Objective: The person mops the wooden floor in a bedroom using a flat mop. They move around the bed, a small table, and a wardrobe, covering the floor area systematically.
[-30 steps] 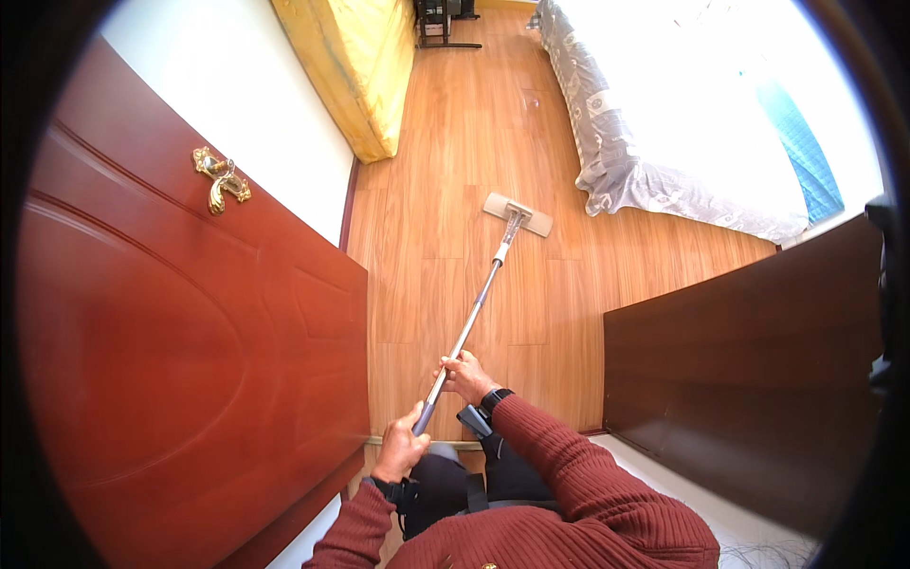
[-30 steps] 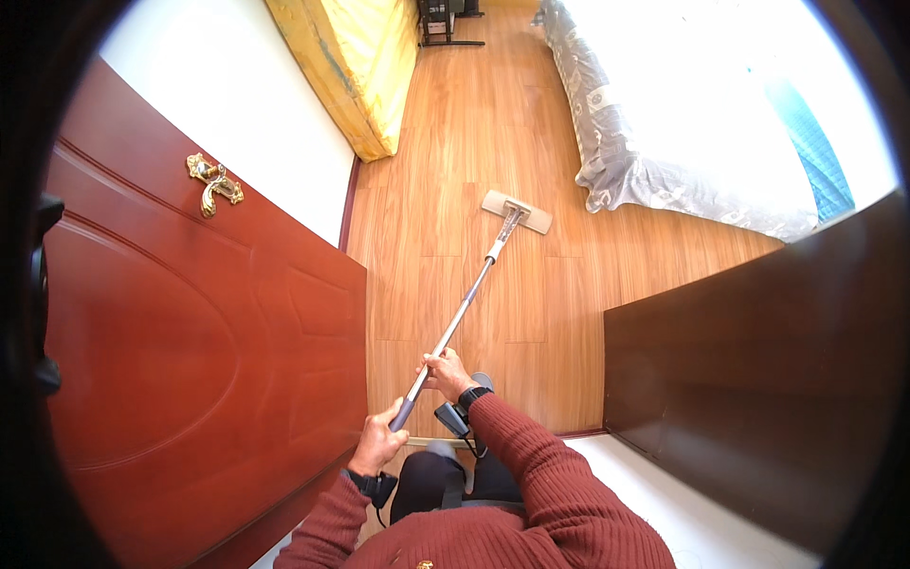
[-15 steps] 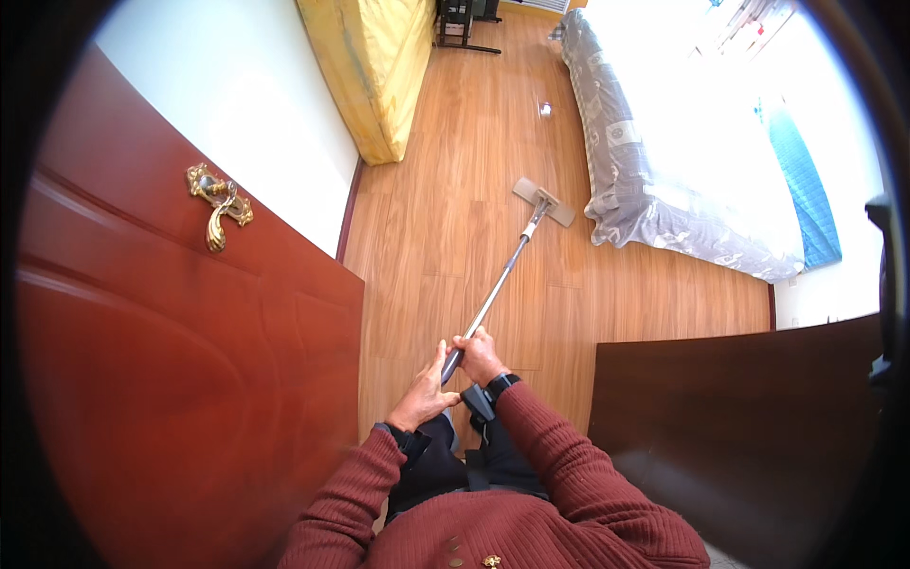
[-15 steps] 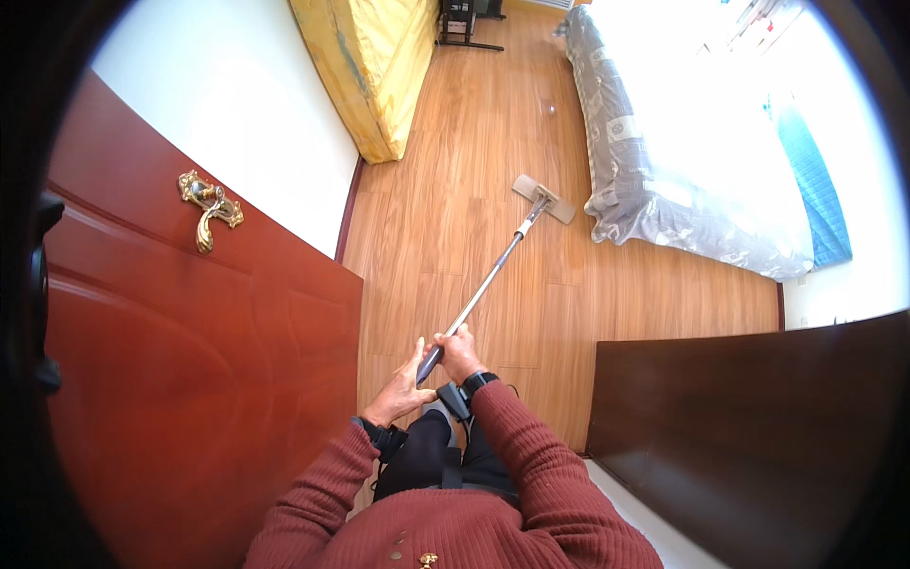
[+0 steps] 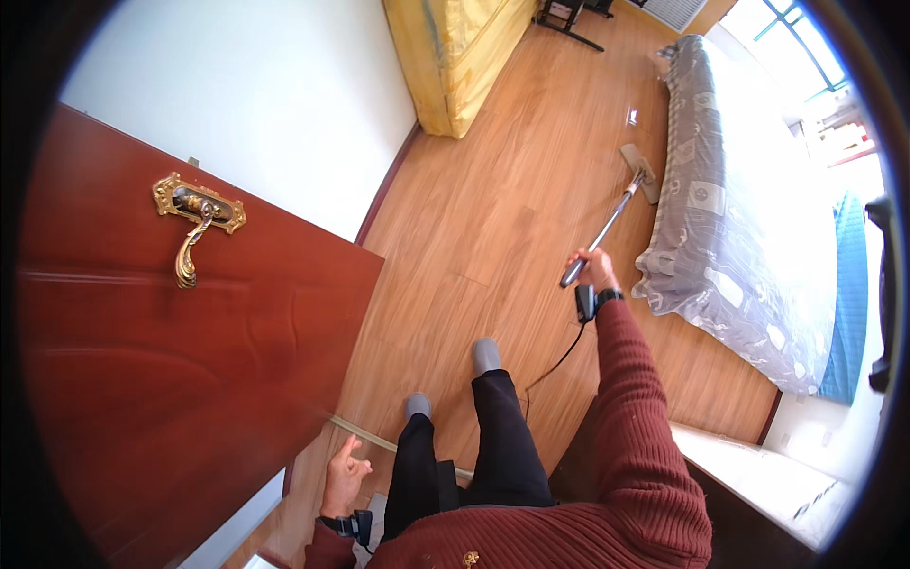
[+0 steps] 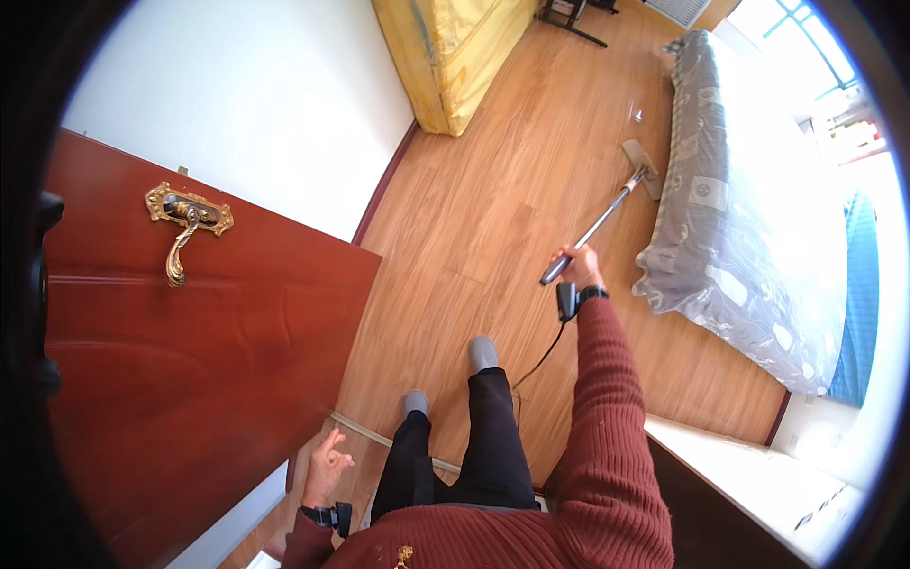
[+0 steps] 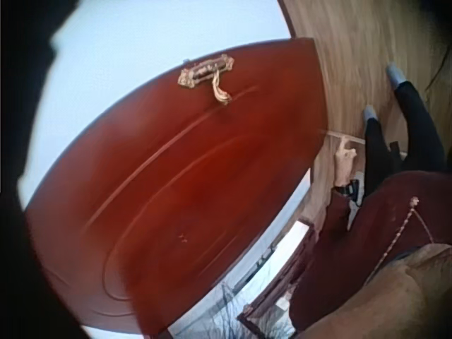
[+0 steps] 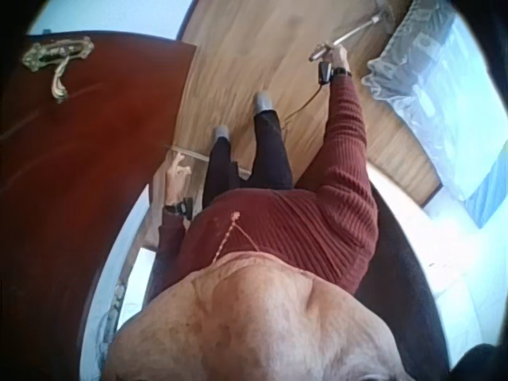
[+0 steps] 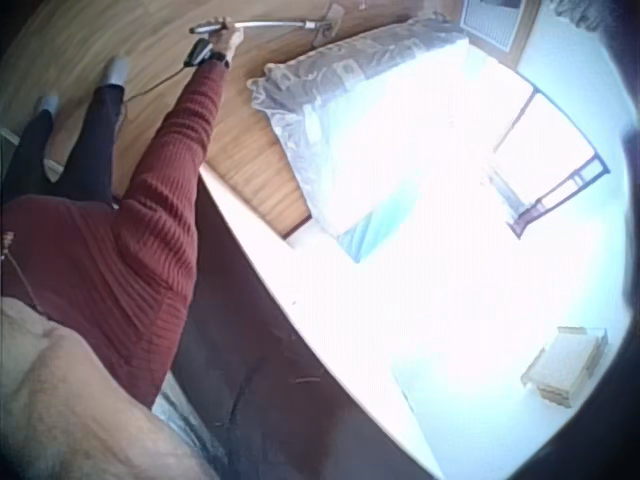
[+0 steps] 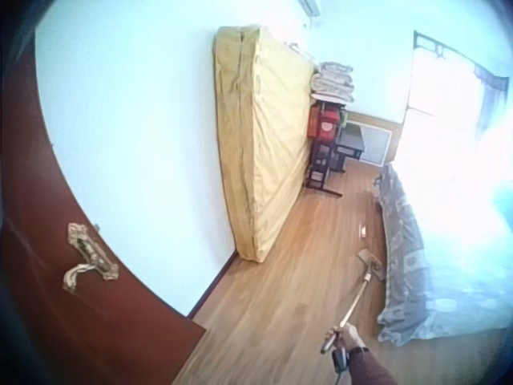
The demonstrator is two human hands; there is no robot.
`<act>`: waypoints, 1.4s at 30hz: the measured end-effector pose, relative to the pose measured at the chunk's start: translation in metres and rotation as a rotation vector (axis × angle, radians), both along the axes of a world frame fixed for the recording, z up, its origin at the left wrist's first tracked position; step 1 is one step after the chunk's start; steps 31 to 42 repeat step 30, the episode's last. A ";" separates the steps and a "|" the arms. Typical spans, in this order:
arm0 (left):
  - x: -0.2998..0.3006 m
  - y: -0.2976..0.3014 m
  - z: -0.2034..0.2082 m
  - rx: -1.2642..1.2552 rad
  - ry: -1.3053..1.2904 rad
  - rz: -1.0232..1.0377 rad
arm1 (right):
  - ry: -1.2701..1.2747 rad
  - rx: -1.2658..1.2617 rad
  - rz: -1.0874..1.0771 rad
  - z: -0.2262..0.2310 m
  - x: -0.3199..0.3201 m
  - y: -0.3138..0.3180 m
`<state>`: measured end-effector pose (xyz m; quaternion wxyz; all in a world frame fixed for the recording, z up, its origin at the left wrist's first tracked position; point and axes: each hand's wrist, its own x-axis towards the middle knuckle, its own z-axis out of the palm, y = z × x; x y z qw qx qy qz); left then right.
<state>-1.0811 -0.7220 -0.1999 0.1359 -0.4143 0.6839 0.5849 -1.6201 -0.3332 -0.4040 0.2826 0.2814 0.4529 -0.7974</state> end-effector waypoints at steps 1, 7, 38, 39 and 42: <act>0.005 0.008 -0.001 0.007 -0.023 0.028 | 0.014 -0.006 0.037 -0.002 -0.018 0.003; 0.009 0.060 -0.003 0.014 0.009 -0.012 | 0.030 0.163 0.197 -0.014 0.016 0.015; 0.241 0.002 0.184 -0.511 0.700 0.655 | -0.323 0.749 1.372 0.177 0.343 0.065; 0.241 0.002 0.184 -0.511 0.700 0.655 | -0.323 0.749 1.372 0.177 0.343 0.065; 0.241 0.002 0.184 -0.511 0.700 0.655 | -0.323 0.749 1.372 0.177 0.343 0.065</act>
